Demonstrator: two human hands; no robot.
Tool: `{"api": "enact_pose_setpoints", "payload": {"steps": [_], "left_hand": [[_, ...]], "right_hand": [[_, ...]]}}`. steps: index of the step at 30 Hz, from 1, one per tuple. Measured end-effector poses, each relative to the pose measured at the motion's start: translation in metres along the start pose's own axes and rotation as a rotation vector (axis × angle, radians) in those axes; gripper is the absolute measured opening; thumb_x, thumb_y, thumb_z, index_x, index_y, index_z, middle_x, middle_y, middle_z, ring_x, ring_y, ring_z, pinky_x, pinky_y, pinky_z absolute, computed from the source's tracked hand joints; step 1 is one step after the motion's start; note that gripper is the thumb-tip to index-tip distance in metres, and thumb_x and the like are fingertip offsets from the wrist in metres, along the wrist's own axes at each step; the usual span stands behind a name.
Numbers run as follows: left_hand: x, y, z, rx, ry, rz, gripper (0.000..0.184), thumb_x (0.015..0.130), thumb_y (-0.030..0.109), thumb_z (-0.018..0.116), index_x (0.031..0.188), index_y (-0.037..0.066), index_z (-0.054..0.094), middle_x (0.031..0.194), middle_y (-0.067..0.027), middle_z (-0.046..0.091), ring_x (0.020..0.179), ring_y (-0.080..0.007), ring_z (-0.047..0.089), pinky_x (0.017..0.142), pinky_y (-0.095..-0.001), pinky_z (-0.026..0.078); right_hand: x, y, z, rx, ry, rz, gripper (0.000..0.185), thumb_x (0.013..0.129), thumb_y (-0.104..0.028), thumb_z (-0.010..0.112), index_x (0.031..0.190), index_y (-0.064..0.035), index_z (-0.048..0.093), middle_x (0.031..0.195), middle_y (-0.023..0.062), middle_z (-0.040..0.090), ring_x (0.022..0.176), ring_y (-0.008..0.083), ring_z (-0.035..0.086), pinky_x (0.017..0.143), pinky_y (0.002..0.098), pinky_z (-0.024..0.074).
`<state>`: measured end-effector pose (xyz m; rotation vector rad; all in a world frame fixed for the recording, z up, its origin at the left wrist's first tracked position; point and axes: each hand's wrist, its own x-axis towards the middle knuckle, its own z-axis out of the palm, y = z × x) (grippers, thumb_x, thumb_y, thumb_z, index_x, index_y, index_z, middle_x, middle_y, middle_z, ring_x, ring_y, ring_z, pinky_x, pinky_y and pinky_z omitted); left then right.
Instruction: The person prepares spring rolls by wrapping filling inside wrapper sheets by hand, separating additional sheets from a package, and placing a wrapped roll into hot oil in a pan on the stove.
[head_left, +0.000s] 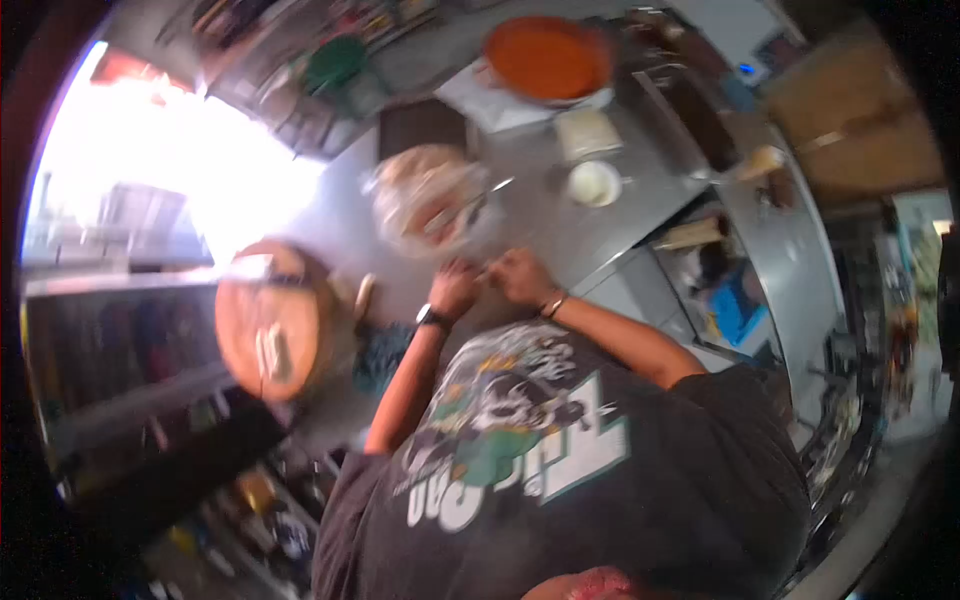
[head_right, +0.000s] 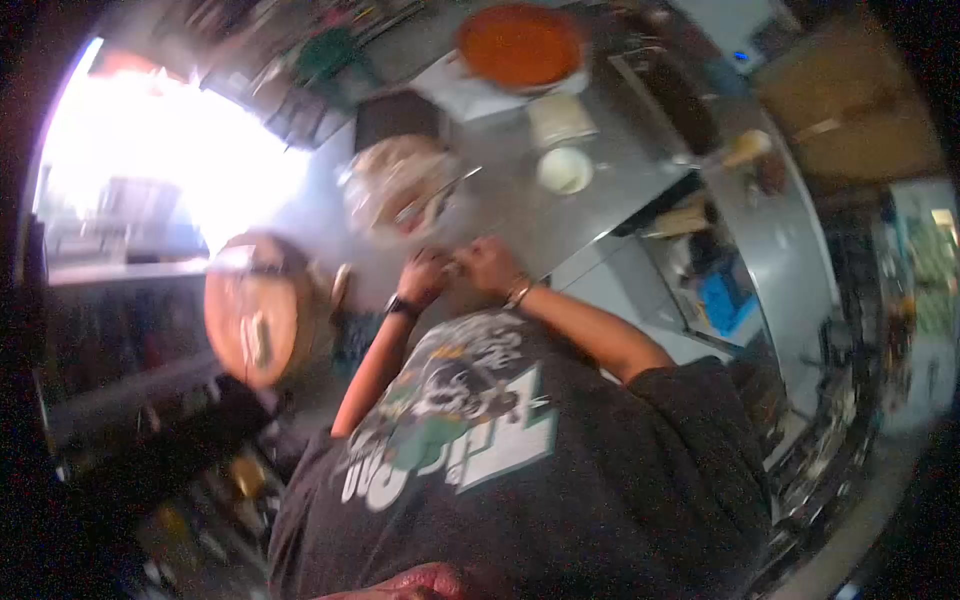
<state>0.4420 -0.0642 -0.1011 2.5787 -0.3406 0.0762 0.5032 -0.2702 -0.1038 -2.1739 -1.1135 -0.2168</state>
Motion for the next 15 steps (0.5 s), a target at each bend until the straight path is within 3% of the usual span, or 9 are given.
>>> {"api": "enact_pose_setpoints", "payload": {"steps": [6,10,13,15], "left_hand": [[0.007,0.001,-0.014,-0.035,-0.009,-0.042,0.021,0.08,0.024,0.065,0.095,0.014,0.075,0.1,-0.0067,0.066,0.105,-0.0287,0.057,0.095,-0.0432,0.043],[0.017,0.007,-0.028,-0.009,-0.1,-0.056,0.019,0.081,0.025,0.067,0.093,0.013,0.076,0.098,-0.007,0.067,0.102,-0.0286,0.06,0.093,-0.0418,0.045],[0.019,0.002,-0.021,-0.017,-0.077,-0.05,0.02,0.081,0.023,0.065,0.095,0.013,0.074,0.096,-0.0076,0.066,0.101,-0.0296,0.06,0.093,-0.0409,0.045],[0.016,0.002,-0.012,-0.02,-0.036,-0.083,0.019,0.082,0.023,0.065,0.096,0.014,0.074,0.099,-0.0071,0.065,0.102,-0.0287,0.059,0.093,-0.0414,0.044]], "right_hand": [[0.014,-0.012,-0.021,0.054,-0.062,0.029,0.023,0.085,-0.017,0.067,0.107,-0.0144,0.061,0.094,0.0081,0.063,0.093,0.0297,0.059,0.081,0.0432,0.0455],[0.013,-0.004,-0.021,0.036,-0.027,-0.158,0.023,0.084,-0.013,0.067,0.106,-0.013,0.061,0.097,0.0097,0.062,0.094,0.0305,0.059,0.083,0.0433,0.0463],[0.003,0.007,-0.007,-0.04,-0.021,-0.085,0.022,0.084,-0.01,0.066,0.105,-0.0126,0.061,0.098,0.011,0.061,0.093,0.0317,0.059,0.083,0.0435,0.0468],[0.004,0.001,-0.011,-0.051,-0.003,0.072,0.024,0.081,-0.015,0.072,0.103,-0.0127,0.062,0.097,0.0061,0.063,0.095,0.0295,0.058,0.086,0.043,0.0451]]}}
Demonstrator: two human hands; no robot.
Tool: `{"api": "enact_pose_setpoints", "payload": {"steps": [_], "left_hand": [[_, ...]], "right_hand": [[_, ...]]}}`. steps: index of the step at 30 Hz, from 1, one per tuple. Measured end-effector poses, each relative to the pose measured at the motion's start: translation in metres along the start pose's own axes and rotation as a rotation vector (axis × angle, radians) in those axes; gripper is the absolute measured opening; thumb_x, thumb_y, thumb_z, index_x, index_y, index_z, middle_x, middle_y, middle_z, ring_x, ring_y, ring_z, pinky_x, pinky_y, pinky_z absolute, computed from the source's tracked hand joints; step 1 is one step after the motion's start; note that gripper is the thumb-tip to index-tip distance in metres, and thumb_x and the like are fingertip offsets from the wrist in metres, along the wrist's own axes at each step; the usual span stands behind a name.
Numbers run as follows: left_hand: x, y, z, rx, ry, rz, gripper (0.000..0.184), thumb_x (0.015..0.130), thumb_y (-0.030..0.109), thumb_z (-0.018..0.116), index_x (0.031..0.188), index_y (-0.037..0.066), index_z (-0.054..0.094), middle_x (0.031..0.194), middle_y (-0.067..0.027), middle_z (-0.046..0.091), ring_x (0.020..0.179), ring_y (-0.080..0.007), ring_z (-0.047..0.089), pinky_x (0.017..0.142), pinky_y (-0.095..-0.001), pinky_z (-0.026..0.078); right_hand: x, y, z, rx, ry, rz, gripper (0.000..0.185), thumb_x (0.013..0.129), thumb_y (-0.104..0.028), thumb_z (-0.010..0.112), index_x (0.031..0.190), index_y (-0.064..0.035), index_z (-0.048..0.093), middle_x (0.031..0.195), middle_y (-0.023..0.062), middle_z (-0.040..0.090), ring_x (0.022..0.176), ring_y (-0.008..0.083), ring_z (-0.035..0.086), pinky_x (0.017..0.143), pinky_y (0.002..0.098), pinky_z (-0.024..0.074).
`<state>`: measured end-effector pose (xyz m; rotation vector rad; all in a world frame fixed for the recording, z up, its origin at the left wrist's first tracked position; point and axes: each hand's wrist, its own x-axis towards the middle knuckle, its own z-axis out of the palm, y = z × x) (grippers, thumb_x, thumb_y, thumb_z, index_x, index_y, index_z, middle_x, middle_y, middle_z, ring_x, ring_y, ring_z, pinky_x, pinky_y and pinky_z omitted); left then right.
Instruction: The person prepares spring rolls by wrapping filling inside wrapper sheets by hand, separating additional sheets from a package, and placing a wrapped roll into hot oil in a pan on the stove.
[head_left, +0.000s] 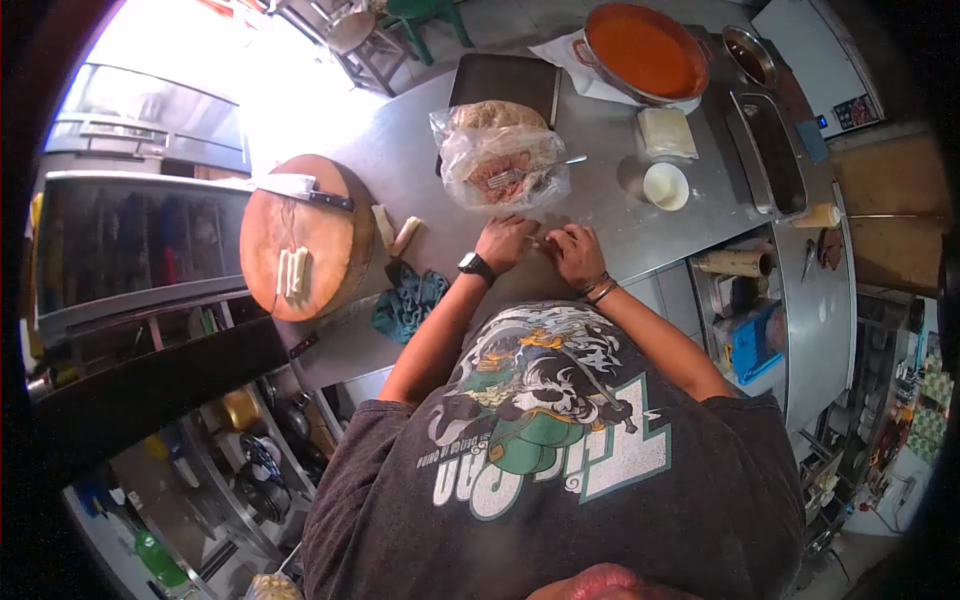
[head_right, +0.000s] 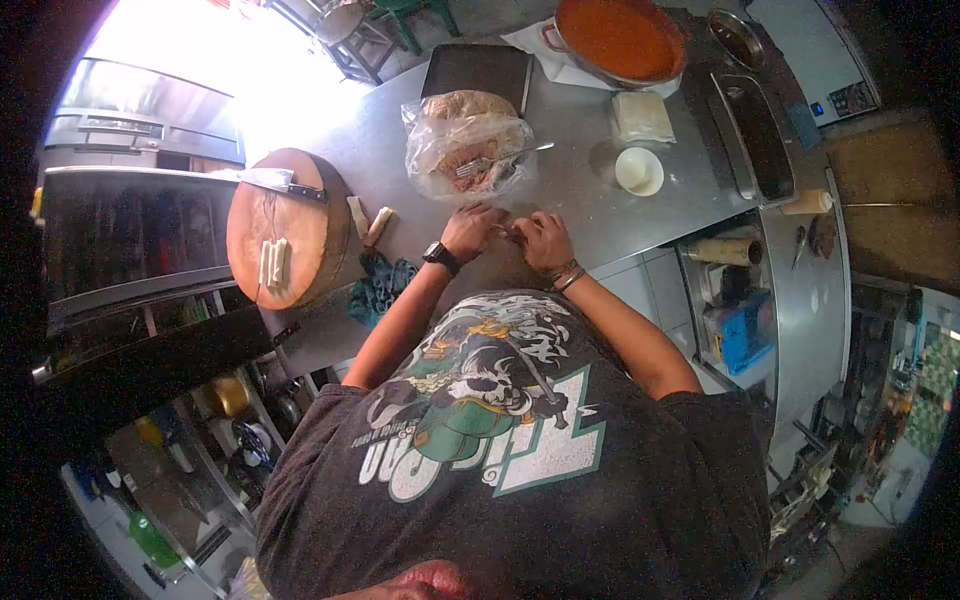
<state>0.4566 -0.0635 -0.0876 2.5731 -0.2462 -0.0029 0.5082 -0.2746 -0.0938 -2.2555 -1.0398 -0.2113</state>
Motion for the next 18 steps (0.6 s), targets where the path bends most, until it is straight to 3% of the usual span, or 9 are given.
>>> {"api": "enact_pose_setpoints", "payload": {"steps": [5,10,14,16,18], "left_hand": [[-0.003,0.019,-0.007,0.004,0.083,0.064,0.024,0.082,0.021,0.063,0.102,0.013,0.071,0.103,-0.0082,0.064,0.105,-0.0303,0.058,0.093,-0.0429,0.045],[0.005,0.015,-0.009,0.063,-0.048,-0.02,0.022,0.082,0.018,0.061,0.101,0.012,0.071,0.109,-0.008,0.062,0.108,-0.0327,0.056,0.093,-0.0444,0.044],[0.008,0.02,-0.013,0.01,-0.06,-0.052,0.025,0.083,0.017,0.061,0.107,0.011,0.069,0.111,-0.0095,0.061,0.11,-0.033,0.056,0.095,-0.0445,0.044],[0.012,0.022,-0.011,-0.049,0.073,0.04,0.03,0.085,0.015,0.06,0.113,0.01,0.066,0.115,-0.0109,0.061,0.114,-0.0331,0.056,0.098,-0.0445,0.044],[0.017,0.023,-0.009,-0.024,0.019,0.023,0.031,0.085,0.014,0.061,0.115,0.009,0.064,0.115,-0.0113,0.061,0.116,-0.0326,0.055,0.1,-0.0445,0.043]], "right_hand": [[0.007,0.001,-0.005,0.04,0.011,-0.013,0.022,0.082,-0.013,0.07,0.103,-0.0126,0.062,0.095,0.0073,0.062,0.094,0.0303,0.058,0.084,0.0435,0.0461],[0.007,0.007,0.0,0.042,0.032,-0.162,0.02,0.083,-0.013,0.067,0.102,-0.0124,0.062,0.097,0.008,0.064,0.095,0.03,0.06,0.083,0.0433,0.0469],[0.005,0.012,0.002,-0.017,0.045,-0.067,0.025,0.082,-0.011,0.064,0.107,-0.0126,0.062,0.103,0.0087,0.065,0.098,0.0317,0.06,0.085,0.0435,0.0466],[0.011,0.013,0.001,-0.009,0.063,-0.011,0.026,0.082,-0.01,0.064,0.108,-0.0127,0.062,0.105,0.0088,0.065,0.099,0.0324,0.06,0.086,0.0439,0.0466],[0.017,0.015,-0.004,0.055,0.009,0.011,0.028,0.082,-0.01,0.066,0.11,-0.0124,0.062,0.106,0.0105,0.064,0.099,0.0342,0.06,0.087,0.0454,0.0463]]}}
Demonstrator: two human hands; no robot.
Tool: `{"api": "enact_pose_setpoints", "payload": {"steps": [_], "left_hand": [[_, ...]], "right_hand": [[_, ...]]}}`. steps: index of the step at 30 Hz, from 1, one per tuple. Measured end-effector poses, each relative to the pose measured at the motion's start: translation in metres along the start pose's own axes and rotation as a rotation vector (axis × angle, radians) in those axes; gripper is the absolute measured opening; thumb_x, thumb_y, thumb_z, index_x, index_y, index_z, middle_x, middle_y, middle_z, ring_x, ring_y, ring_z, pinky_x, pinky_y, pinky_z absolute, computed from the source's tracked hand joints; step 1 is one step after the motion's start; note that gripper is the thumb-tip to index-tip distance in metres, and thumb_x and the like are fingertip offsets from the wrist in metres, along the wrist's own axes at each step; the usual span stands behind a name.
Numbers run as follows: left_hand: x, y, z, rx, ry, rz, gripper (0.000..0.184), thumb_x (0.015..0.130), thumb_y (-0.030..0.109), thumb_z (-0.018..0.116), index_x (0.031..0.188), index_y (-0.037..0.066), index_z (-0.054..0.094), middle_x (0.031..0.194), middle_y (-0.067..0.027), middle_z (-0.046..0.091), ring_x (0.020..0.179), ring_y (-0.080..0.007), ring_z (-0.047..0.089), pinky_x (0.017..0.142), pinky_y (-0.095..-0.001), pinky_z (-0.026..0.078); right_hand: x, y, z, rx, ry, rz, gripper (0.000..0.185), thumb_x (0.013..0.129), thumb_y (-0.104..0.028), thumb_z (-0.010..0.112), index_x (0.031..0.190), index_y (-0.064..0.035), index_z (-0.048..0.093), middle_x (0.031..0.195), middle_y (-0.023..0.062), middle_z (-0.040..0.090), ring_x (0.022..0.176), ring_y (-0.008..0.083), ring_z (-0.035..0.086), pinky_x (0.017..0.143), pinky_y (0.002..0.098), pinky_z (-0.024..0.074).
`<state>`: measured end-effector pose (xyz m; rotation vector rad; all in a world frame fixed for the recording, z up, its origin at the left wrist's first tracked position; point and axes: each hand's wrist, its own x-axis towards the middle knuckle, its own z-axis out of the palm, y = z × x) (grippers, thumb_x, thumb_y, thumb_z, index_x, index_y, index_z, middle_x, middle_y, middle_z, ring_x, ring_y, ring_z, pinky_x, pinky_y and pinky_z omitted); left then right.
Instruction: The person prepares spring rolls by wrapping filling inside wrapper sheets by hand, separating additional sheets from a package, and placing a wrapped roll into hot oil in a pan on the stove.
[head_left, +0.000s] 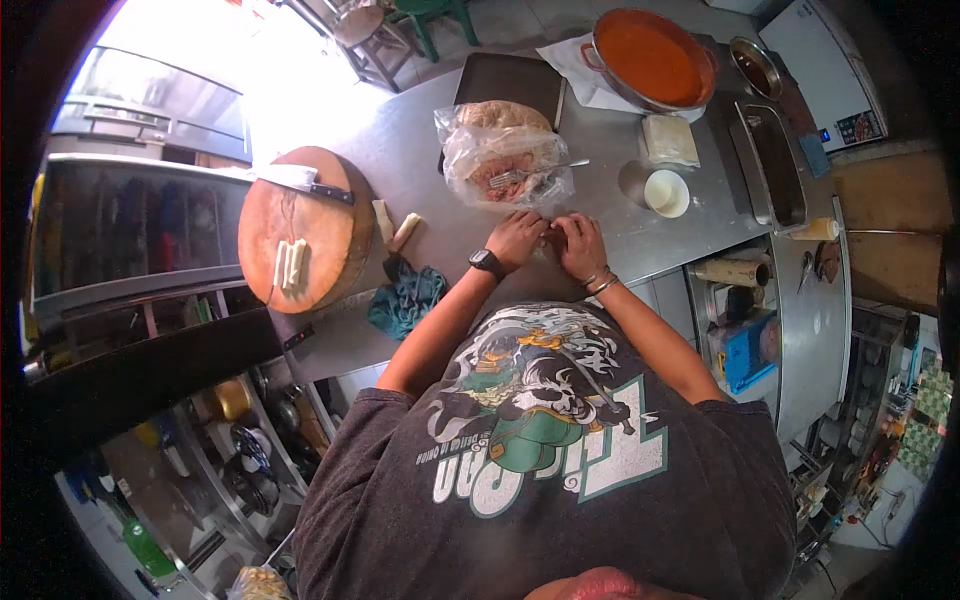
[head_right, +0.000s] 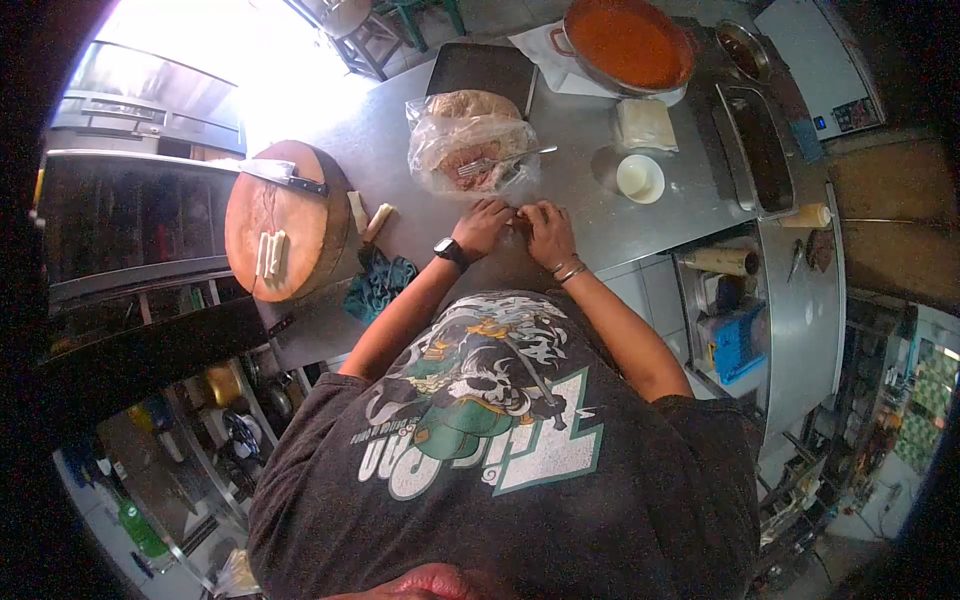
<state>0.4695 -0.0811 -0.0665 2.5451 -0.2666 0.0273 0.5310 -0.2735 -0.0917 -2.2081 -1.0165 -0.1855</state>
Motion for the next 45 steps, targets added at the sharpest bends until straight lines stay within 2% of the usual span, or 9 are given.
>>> {"api": "enact_pose_setpoints", "payload": {"steps": [4,8,10,11,13,16,32,38,45], "left_hand": [[0.006,-0.008,0.012,0.102,0.041,0.056,0.034,0.084,0.017,0.063,0.117,0.01,0.064,0.106,-0.0111,0.064,0.103,-0.0319,0.062,0.092,-0.0449,0.048],[0.007,-0.004,0.007,-0.022,-0.023,-0.067,0.031,0.089,0.016,0.061,0.12,0.01,0.063,0.099,-0.0128,0.066,0.092,-0.0284,0.066,0.087,-0.0416,0.05],[0.001,0.003,0.001,-0.582,0.012,-0.281,0.028,0.098,0.016,0.055,0.123,0.005,0.062,0.092,-0.0117,0.067,0.084,-0.0236,0.066,0.084,-0.0374,0.052],[-0.004,0.003,0.002,-0.58,0.01,-0.282,0.028,0.098,0.016,0.055,0.123,0.005,0.062,0.092,-0.0117,0.067,0.084,-0.0236,0.066,0.084,-0.0374,0.052],[-0.016,0.002,0.005,-1.714,-0.034,-0.591,0.034,0.104,0.017,0.05,0.134,0.002,0.053,0.114,-0.0097,0.06,0.097,-0.0217,0.063,0.084,-0.0365,0.053],[-0.025,0.029,-0.03,-1.946,0.094,-0.639,0.038,0.106,0.02,0.047,0.137,-0.001,0.047,0.114,-0.0109,0.06,0.095,-0.0234,0.062,0.084,-0.0367,0.054],[-0.066,0.042,-0.063,-1.982,0.412,-0.521,0.044,0.105,0.025,0.049,0.143,0.003,0.043,0.113,-0.0078,0.061,0.094,-0.0224,0.063,0.088,-0.0362,0.052],[-0.078,0.059,-0.06,-1.909,0.467,-0.523,0.049,0.105,0.025,0.05,0.148,0.005,0.038,0.129,-0.0099,0.056,0.108,-0.0246,0.06,0.094,-0.0394,0.049],[-0.077,0.082,-0.034,-1.883,0.465,-0.597,0.046,0.104,0.023,0.052,0.146,0.007,0.041,0.135,-0.0115,0.055,0.105,-0.0231,0.057,0.094,-0.038,0.048]], "right_hand": [[0.002,0.001,-0.012,0.049,0.027,0.102,0.027,0.083,-0.013,0.069,0.109,-0.0105,0.062,0.106,0.0113,0.064,0.1,0.0348,0.059,0.088,0.0458,0.0458],[-0.009,0.011,-0.027,0.174,0.322,0.324,0.026,0.088,-0.018,0.071,0.109,-0.0067,0.06,0.103,0.0097,0.068,0.097,0.0304,0.063,0.087,0.0424,0.0475],[-0.019,0.015,-0.039,0.344,0.419,0.453,0.024,0.09,-0.016,0.071,0.109,-0.0066,0.06,0.103,0.0091,0.07,0.093,0.0243,0.066,0.084,0.0372,0.05],[-0.022,0.015,-0.046,0.317,0.423,0.453,0.022,0.091,-0.014,0.07,0.108,-0.0062,0.06,0.105,0.0082,0.071,0.092,0.0195,0.067,0.08,0.0322,0.0509],[-0.028,0.013,-0.055,0.311,0.427,0.469,0.022,0.091,-0.014,0.07,0.108,-0.0058,0.059,0.105,0.0081,0.071,0.092,0.0195,0.067,0.08,0.0319,0.0509],[-0.037,0.013,-0.057,0.313,0.424,0.498,0.021,0.092,-0.013,0.07,0.108,-0.0047,0.059,0.105,0.0085,0.071,0.091,0.0204,0.067,0.078,0.0315,0.0511],[0.015,0.007,-0.098,0.129,0.482,0.315,0.017,0.091,-0.015,0.07,0.106,-0.0075,0.066,0.1,0.0081,0.071,0.087,0.0238,0.065,0.075,0.0362,0.0504],[0.028,0.051,-0.157,0.027,0.66,0.333,0.013,0.091,-0.015,0.069,0.102,-0.0072,0.069,0.092,0.0093,0.069,0.081,0.0232,0.065,0.071,0.0338,0.0513],[-0.04,0.176,-0.233,-0.004,1.092,0.521,0.012,0.09,-0.008,0.067,0.102,-0.0051,0.068,0.091,0.0074,0.069,0.08,0.0183,0.064,0.074,0.0303,0.052]]}}
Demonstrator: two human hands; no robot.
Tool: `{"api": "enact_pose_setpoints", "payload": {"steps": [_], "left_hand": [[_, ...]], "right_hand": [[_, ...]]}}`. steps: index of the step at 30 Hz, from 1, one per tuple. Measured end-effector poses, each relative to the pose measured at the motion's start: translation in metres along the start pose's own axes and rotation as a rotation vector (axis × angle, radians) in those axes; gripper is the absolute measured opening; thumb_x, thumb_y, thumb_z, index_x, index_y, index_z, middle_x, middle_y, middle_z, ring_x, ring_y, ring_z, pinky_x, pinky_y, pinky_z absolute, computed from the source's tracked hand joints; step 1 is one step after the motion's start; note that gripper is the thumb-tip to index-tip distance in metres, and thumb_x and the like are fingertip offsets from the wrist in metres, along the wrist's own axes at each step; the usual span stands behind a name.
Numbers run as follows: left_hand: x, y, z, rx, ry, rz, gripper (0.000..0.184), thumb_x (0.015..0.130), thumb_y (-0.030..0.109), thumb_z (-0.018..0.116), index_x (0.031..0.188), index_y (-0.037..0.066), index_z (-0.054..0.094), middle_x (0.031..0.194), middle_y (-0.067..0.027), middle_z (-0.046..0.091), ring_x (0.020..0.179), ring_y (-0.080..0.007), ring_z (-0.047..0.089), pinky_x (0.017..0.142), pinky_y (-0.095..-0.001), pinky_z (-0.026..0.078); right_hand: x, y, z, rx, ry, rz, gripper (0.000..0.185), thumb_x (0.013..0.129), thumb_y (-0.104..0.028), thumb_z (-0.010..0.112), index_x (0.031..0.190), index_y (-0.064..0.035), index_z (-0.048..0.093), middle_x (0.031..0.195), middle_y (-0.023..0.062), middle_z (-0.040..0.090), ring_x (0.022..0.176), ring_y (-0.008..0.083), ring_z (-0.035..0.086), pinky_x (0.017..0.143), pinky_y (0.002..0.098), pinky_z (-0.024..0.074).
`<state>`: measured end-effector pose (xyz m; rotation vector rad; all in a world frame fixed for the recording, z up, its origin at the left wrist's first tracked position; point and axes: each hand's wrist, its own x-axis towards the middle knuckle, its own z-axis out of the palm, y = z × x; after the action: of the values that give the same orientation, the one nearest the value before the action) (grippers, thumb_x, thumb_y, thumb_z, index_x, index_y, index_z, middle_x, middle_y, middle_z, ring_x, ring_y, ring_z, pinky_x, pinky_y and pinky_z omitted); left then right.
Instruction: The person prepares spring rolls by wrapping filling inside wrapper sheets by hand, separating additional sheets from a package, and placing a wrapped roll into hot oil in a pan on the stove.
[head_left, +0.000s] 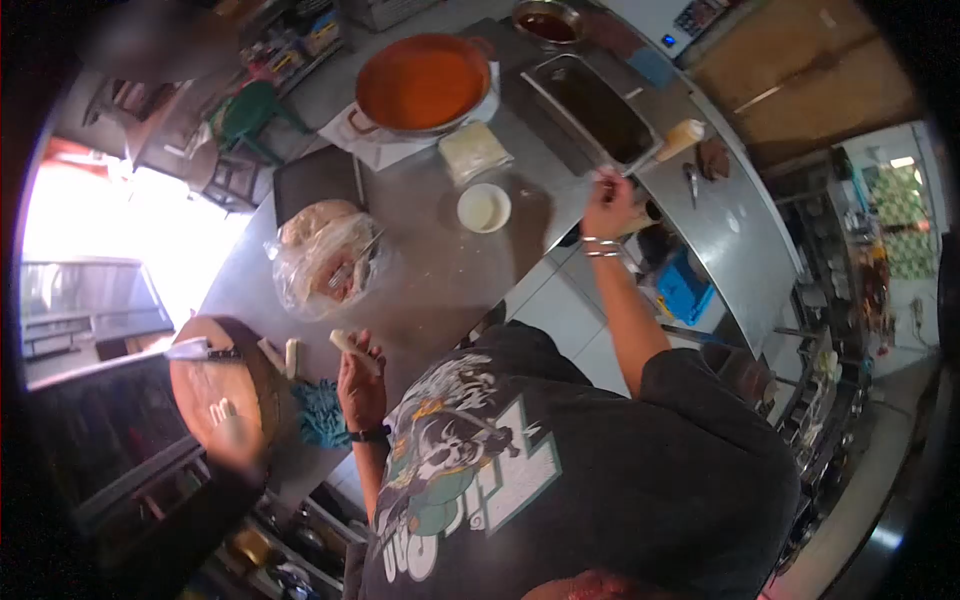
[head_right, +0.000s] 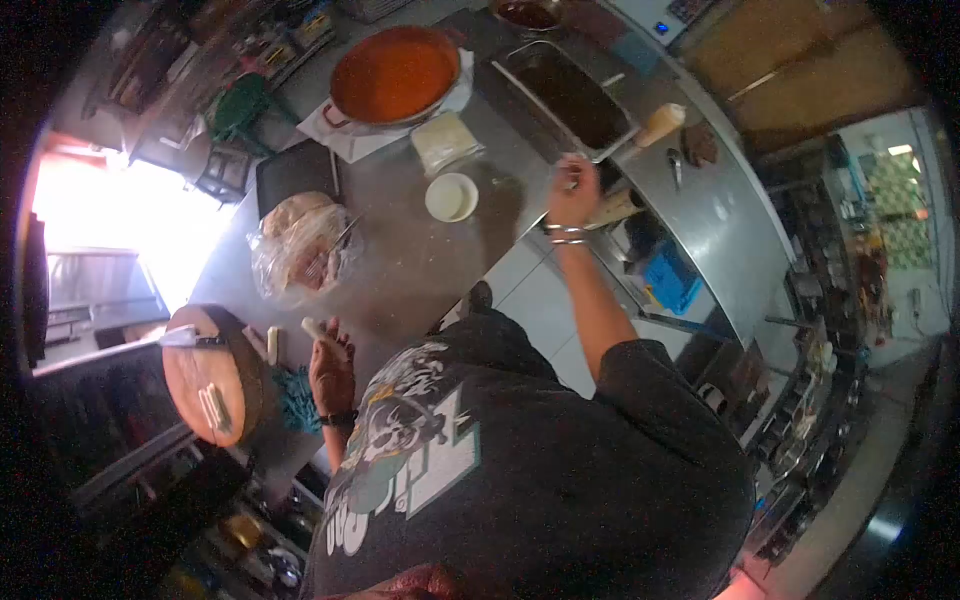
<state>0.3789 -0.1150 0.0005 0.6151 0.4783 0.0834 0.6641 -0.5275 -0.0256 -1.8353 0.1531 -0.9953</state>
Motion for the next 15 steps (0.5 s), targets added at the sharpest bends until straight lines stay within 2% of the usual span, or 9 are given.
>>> {"api": "enact_pose_setpoints", "payload": {"steps": [3,4,7,9,10,13,14,15], "left_hand": [[0.005,-0.011,0.005,-0.015,0.003,0.015,0.043,0.104,0.022,0.052,0.142,0.004,0.044,0.133,-0.012,0.056,0.103,-0.022,0.056,0.095,-0.0384,0.047],[0.01,-0.018,0.002,-0.01,0.005,0.016,0.042,0.104,0.022,0.051,0.141,0.003,0.045,0.128,-0.0111,0.057,0.103,-0.0221,0.056,0.096,-0.0386,0.047],[0.01,-0.023,0.026,0.034,0.014,0.019,0.041,0.104,0.022,0.051,0.138,-0.001,0.047,0.115,-0.0073,0.06,0.102,-0.0225,0.057,0.098,-0.0399,0.046],[0.01,-0.028,0.033,0.041,0.056,-0.06,0.044,0.103,0.022,0.053,0.14,0.0,0.045,0.112,-0.0063,0.061,0.104,-0.0226,0.058,0.101,-0.041,0.045],[0.012,-0.028,0.036,0.009,-0.016,-0.094,0.048,0.102,0.023,0.056,0.142,0.0,0.043,0.114,-0.0076,0.06,0.107,-0.0228,0.058,0.103,-0.0409,0.045],[0.008,-0.032,0.053,0.042,0.09,-0.085,0.051,0.101,0.023,0.058,0.143,-0.001,0.041,0.117,-0.0095,0.059,0.108,-0.0231,0.058,0.103,-0.0403,0.044],[0.005,-0.03,0.057,0.049,0.127,-0.077,0.053,0.1,0.023,0.059,0.143,-0.001,0.041,0.118,-0.0104,0.058,0.108,-0.0232,0.058,0.103,-0.0402,0.044],[0.002,-0.029,0.064,0.056,0.165,-0.069,0.054,0.1,0.023,0.06,0.143,-0.001,0.04,0.119,-0.0112,0.058,0.109,-0.0234,0.058,0.103,-0.04,0.044]], "right_hand": [[0.035,0.102,-0.041,0.066,0.198,0.091,0.015,0.09,0.0,0.061,0.102,-0.0058,0.068,0.096,0.007,0.07,0.085,0.0178,0.066,0.08,0.0313,0.0532],[0.05,0.138,-0.064,0.223,0.219,0.139,0.015,0.089,-0.001,0.062,0.101,-0.0056,0.068,0.097,0.0075,0.07,0.086,0.0189,0.067,0.08,0.0318,0.0535],[0.091,0.198,-0.115,-0.059,0.23,0.254,0.016,0.086,-0.005,0.066,0.102,-0.0056,0.069,0.1,0.0075,0.071,0.088,0.0212,0.068,0.081,0.0337,0.0538],[0.13,0.254,-0.152,-0.269,0.191,0.229,0.016,0.085,-0.01,0.066,0.101,-0.0059,0.07,0.102,0.0066,0.072,0.088,0.0217,0.068,0.08,0.0351,0.0539],[0.15,0.286,-0.171,-0.399,0.155,0.209,0.017,0.085,-0.012,0.066,0.1,-0.0061,0.071,0.102,0.0061,0.072,0.088,0.0219,0.069,0.079,0.0358,0.0539],[0.227,0.422,-0.238,-0.854,-0.048,0.006,0.02,0.084,-0.019,0.067,0.099,-0.0065,0.073,0.104,0.0048,0.074,0.089,0.0225,0.07,0.077,0.0379,0.0541],[0.254,0.479,-0.258,-0.987,-0.133,-0.119,0.021,0.084,-0.021,0.067,0.098,-0.0066,0.074,0.105,0.0043,0.074,0.089,0.0228,0.07,0.077,0.0386,0.0542],[0.286,0.563,-0.282,-0.953,-0.146,-0.374,0.023,0.084,-0.024,0.068,0.098,-0.0068,0.074,0.106,0.0039,0.075,0.089,0.023,0.07,0.076,0.0393,0.0542]]}}
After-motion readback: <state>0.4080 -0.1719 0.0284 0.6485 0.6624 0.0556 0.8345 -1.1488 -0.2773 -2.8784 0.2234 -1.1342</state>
